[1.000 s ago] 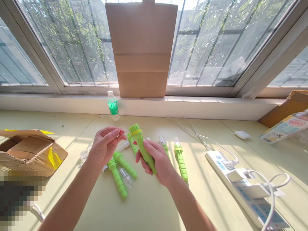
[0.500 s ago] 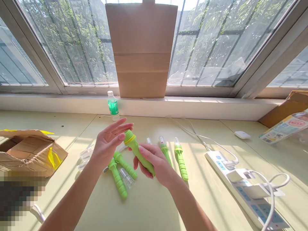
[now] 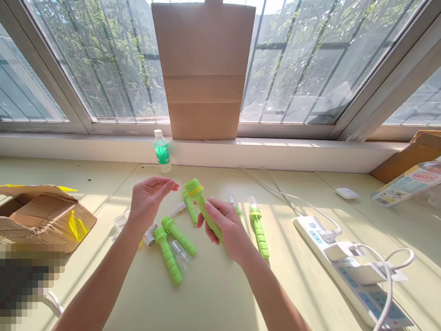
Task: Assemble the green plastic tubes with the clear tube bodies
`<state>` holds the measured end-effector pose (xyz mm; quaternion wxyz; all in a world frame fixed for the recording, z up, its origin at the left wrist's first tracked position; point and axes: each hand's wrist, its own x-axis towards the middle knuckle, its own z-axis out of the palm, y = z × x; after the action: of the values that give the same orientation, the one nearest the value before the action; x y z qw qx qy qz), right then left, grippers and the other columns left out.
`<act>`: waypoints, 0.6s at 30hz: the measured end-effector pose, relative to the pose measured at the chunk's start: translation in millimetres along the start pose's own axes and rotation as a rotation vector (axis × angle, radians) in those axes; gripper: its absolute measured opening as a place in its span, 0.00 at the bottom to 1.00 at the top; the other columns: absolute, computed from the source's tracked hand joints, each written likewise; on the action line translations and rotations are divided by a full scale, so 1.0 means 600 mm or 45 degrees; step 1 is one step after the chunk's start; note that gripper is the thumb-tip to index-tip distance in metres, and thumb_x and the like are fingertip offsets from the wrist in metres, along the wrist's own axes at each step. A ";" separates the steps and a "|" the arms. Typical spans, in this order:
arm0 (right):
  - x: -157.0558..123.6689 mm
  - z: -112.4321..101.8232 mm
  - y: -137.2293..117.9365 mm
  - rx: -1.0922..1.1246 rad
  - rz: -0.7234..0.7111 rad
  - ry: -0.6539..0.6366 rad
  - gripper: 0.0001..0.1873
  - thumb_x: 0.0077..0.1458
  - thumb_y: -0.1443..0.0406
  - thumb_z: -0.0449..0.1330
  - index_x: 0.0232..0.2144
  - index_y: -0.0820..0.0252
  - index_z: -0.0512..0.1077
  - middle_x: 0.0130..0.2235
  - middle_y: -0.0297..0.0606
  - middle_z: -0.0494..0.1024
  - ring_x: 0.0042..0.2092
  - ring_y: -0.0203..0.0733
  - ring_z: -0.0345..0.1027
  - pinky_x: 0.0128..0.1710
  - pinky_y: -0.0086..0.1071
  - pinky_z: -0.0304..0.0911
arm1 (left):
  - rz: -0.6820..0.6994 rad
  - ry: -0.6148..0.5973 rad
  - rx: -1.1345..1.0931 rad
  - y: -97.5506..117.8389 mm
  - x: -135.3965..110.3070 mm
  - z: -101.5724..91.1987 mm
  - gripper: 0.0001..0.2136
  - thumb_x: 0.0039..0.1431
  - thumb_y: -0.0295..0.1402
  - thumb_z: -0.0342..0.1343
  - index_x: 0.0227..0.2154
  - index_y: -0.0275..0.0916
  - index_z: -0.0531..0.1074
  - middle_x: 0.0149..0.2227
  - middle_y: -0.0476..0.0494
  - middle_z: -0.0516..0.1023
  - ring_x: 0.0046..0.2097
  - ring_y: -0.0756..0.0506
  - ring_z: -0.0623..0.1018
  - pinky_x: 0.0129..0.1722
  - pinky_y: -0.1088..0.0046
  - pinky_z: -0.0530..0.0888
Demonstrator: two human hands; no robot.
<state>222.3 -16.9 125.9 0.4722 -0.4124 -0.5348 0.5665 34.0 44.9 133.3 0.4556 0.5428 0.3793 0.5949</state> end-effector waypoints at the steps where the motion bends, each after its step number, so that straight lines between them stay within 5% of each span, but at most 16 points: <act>1: 0.000 0.000 0.000 0.008 0.006 0.002 0.17 0.63 0.55 0.52 0.44 0.59 0.73 0.28 0.34 0.73 0.18 0.28 0.55 0.17 0.27 0.44 | 0.001 0.026 0.054 -0.005 0.004 -0.003 0.10 0.50 0.39 0.66 0.28 0.36 0.77 0.30 0.43 0.82 0.35 0.45 0.81 0.42 0.67 0.76; 11: 0.000 0.001 -0.005 0.000 0.030 0.013 0.19 0.61 0.53 0.53 0.44 0.60 0.73 0.28 0.35 0.73 0.18 0.30 0.54 0.16 0.28 0.44 | 0.114 -0.064 0.319 -0.026 0.006 -0.007 0.08 0.54 0.32 0.58 0.25 0.39 0.65 0.30 0.47 0.78 0.36 0.46 0.79 0.41 0.66 0.76; 14: 0.001 0.002 -0.005 -0.001 0.033 0.001 0.18 0.62 0.53 0.53 0.43 0.60 0.72 0.28 0.35 0.73 0.17 0.30 0.54 0.17 0.29 0.44 | 0.205 -0.110 0.465 -0.022 0.003 -0.012 0.07 0.53 0.25 0.53 0.22 0.39 0.63 0.42 0.43 0.78 0.47 0.43 0.77 0.47 0.64 0.74; 16: 0.000 0.002 -0.006 -0.001 0.031 -0.007 0.18 0.62 0.53 0.53 0.42 0.60 0.72 0.28 0.35 0.73 0.17 0.29 0.54 0.17 0.29 0.44 | 0.249 -0.191 0.586 -0.016 0.001 -0.016 0.07 0.51 0.22 0.52 0.31 0.41 0.69 0.56 0.40 0.71 0.58 0.40 0.71 0.53 0.61 0.71; 18: 0.000 0.002 -0.007 -0.002 0.033 -0.009 0.18 0.62 0.53 0.53 0.42 0.60 0.72 0.28 0.35 0.74 0.17 0.29 0.54 0.17 0.29 0.44 | 0.237 -0.323 0.739 -0.010 0.000 -0.021 0.23 0.51 0.23 0.53 0.51 0.46 0.67 0.67 0.40 0.55 0.66 0.37 0.59 0.57 0.57 0.67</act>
<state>221.4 -17.2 130.3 0.4625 -0.4178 -0.5316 0.5735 22.5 47.2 126.2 0.2692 0.7521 0.4221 0.4286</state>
